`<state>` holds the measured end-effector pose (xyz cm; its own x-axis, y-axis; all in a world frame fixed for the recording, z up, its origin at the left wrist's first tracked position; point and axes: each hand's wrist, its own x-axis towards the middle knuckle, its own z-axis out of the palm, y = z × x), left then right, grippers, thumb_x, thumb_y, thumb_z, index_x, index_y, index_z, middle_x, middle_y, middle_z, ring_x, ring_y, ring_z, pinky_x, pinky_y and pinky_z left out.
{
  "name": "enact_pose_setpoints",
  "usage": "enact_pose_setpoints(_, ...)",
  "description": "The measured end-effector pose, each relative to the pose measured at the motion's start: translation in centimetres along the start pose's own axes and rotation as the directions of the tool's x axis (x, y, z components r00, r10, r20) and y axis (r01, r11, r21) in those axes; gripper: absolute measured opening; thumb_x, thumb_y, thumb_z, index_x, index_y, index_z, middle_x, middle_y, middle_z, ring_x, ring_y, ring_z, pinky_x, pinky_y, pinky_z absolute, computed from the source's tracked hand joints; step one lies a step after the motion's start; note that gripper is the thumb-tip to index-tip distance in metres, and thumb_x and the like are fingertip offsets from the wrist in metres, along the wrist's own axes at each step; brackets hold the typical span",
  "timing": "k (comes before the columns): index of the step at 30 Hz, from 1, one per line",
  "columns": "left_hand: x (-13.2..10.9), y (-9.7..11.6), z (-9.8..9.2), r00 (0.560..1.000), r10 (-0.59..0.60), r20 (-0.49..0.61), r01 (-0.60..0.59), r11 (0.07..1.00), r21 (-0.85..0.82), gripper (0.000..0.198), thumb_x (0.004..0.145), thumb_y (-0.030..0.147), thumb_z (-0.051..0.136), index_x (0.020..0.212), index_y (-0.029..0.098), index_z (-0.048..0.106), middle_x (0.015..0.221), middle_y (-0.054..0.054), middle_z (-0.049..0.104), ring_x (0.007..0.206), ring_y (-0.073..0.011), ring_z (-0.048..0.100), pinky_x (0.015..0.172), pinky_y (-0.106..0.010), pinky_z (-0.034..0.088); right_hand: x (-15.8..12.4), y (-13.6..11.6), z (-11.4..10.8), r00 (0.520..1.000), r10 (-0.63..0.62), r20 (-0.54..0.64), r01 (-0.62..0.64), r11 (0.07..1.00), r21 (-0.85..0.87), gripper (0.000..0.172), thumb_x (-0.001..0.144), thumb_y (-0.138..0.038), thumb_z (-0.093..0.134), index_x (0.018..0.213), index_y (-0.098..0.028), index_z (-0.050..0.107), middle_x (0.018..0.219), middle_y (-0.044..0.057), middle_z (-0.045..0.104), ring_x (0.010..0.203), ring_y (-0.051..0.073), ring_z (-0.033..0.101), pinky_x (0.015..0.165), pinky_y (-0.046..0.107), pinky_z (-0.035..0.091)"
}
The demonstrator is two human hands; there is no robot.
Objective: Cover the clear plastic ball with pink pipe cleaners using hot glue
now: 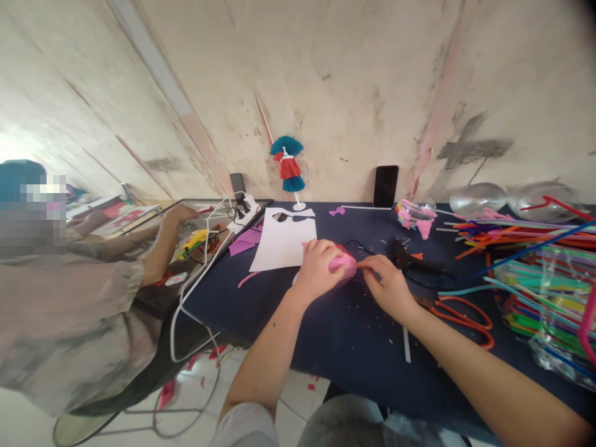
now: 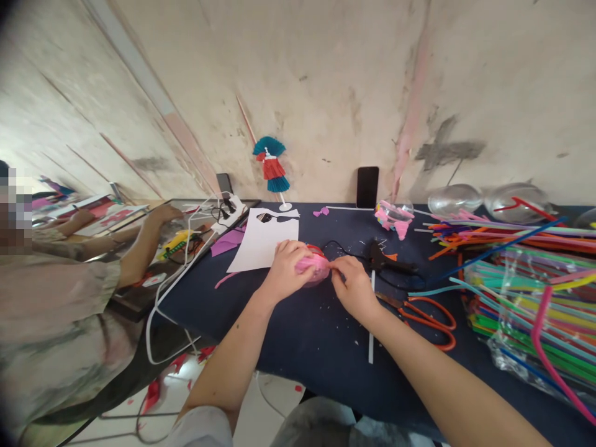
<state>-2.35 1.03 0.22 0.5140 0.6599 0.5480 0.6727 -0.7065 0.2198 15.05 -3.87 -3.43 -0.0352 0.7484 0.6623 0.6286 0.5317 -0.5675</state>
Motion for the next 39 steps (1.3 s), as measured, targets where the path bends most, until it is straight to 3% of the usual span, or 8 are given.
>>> enact_pose_setpoints(4, 0.0, 0.1, 0.1, 1.0, 0.017, -0.011, -0.017, 1.0, 0.017, 0.008, 0.075, 0.021, 0.06, 0.083, 0.019, 0.06, 0.093, -0.004, 0.059, 0.091, -0.0203, 0.048, 0.087, -0.037, 0.037, -0.3, -0.1, 0.2, 0.987, -0.156, 0.042, 0.16, 0.98, -0.116, 0.026, 0.081, -0.008, 0.046, 0.094, -0.019, 0.065, 0.088, 0.009, 0.063, 0.085, 0.022, 0.056, 0.076, 0.04, 0.046)
enact_pose_setpoints(7, -0.1, 0.2, 0.2, 0.999, 0.026, -0.024, -0.026, 0.999, 0.022, 0.006, 0.076, 0.022, 0.06, 0.082, 0.019, 0.06, 0.092, -0.003, 0.06, 0.091, -0.0201, 0.048, 0.087, -0.037, 0.038, -0.4, -0.1, 0.5, 0.975, -0.199, 0.101, 0.215, 0.957, -0.194, 0.029, 0.081, -0.006, 0.046, 0.1, -0.018, 0.065, 0.091, 0.01, 0.062, 0.086, 0.023, 0.053, 0.074, 0.04, 0.043)
enact_pose_setpoints(13, -0.1, 0.0, 0.2, 0.999, 0.023, -0.038, -0.023, 1.0, -0.002, 0.009, 0.078, 0.024, 0.059, 0.084, 0.019, 0.06, 0.095, -0.005, 0.06, 0.091, -0.0204, 0.05, 0.087, -0.038, 0.038, -0.4, -0.1, 0.7, 0.969, -0.211, 0.129, 0.239, 0.933, -0.268, 0.029, 0.083, -0.006, 0.046, 0.102, -0.017, 0.065, 0.093, 0.01, 0.061, 0.088, 0.023, 0.051, 0.073, 0.037, 0.04)
enact_pose_setpoints(21, -0.1, -0.8, -0.3, 0.996, 0.03, -0.079, -0.042, 0.988, -0.151, 0.018, 0.088, 0.02, 0.04, 0.09, 0.018, 0.058, 0.088, -0.004, 0.064, 0.09, -0.0192, 0.051, 0.088, -0.038, 0.039, -0.2, -0.4, 0.6, 0.955, -0.265, 0.136, 0.296, 0.9, -0.319, 0.027, 0.082, -0.006, 0.047, 0.1, -0.015, 0.065, 0.092, 0.01, 0.061, 0.087, 0.023, 0.049, 0.072, 0.036, 0.038)
enact_pose_setpoints(26, -0.2, -1.2, -0.3, 0.996, 0.031, -0.081, -0.046, 0.982, -0.185, 0.021, 0.086, 0.015, 0.037, 0.093, 0.019, 0.057, 0.095, -0.004, 0.063, 0.101, -0.0185, 0.053, 0.103, -0.042, 0.031, -0.2, -0.1, 0.7, 0.952, -0.27, 0.146, 0.304, 0.895, -0.328, 0.028, 0.084, -0.007, 0.046, 0.102, -0.018, 0.064, 0.092, 0.01, 0.06, 0.086, 0.023, 0.048, 0.073, 0.037, 0.037)
enact_pose_setpoints(30, -0.3, -1.3, -0.3, 0.998, 0.029, -0.062, -0.042, 0.973, -0.225, 0.024, 0.085, 0.012, 0.035, 0.096, 0.02, 0.055, 0.097, -0.003, 0.064, 0.098, -0.0163, 0.056, 0.105, -0.043, 0.028, -0.2, -0.2, 0.7, 0.948, -0.283, 0.146, 0.317, 0.886, -0.338, 0.03, 0.084, -0.007, 0.046, 0.105, -0.018, 0.063, 0.092, 0.01, 0.06, 0.086, 0.023, 0.048, 0.073, 0.037, 0.037)
enact_pose_setpoints(35, -0.7, -0.8, 0.0, 0.992, 0.018, -0.127, -0.041, 0.983, -0.178, 0.016, 0.081, 0.021, 0.05, 0.096, 0.018, 0.055, 0.096, -0.005, 0.063, 0.095, -0.0191, 0.056, 0.104, -0.044, 0.031, -0.3, -0.3, 0.6, 0.941, -0.295, 0.166, 0.336, 0.875, -0.349, 0.028, 0.084, -0.008, 0.046, 0.104, -0.016, 0.063, 0.092, 0.01, 0.06, 0.085, 0.023, 0.048, 0.072, 0.037, 0.038)
enact_pose_setpoints(39, -0.8, -0.2, 0.1, 0.984, 0.031, -0.177, -0.052, 0.991, -0.12, 0.023, 0.076, 0.03, 0.061, 0.095, 0.018, 0.057, 0.096, -0.007, 0.063, 0.099, -0.0225, 0.053, 0.103, -0.046, 0.031, -0.4, -0.4, 0.7, 0.94, -0.299, 0.166, 0.339, 0.876, -0.344, 0.029, 0.084, -0.008, 0.046, 0.105, -0.017, 0.063, 0.093, 0.01, 0.059, 0.086, 0.023, 0.049, 0.072, 0.037, 0.038)
